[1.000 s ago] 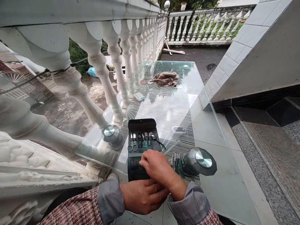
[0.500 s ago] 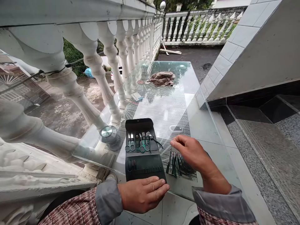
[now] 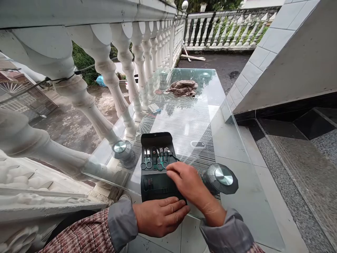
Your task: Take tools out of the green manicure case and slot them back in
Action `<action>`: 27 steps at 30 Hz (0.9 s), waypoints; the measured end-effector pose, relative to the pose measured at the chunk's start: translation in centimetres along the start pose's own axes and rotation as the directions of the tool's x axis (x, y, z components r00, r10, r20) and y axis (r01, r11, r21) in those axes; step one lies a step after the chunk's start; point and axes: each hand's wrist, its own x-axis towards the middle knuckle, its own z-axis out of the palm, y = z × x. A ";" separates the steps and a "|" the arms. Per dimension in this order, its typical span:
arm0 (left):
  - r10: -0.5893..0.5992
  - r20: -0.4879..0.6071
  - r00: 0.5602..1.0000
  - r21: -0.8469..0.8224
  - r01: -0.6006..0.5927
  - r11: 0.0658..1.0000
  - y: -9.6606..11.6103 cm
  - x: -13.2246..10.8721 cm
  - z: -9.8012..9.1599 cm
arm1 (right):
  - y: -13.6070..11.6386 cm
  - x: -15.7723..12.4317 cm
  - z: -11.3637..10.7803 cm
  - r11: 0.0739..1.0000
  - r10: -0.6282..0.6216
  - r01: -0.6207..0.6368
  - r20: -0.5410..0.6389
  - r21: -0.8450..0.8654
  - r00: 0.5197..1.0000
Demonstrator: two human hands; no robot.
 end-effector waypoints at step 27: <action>0.000 0.020 1.000 -0.112 0.002 0.994 0.1 -0.3 -0.1 | -4.0 4.0 4.2 0.947 0.093 -0.149 0.200 0.283 0.975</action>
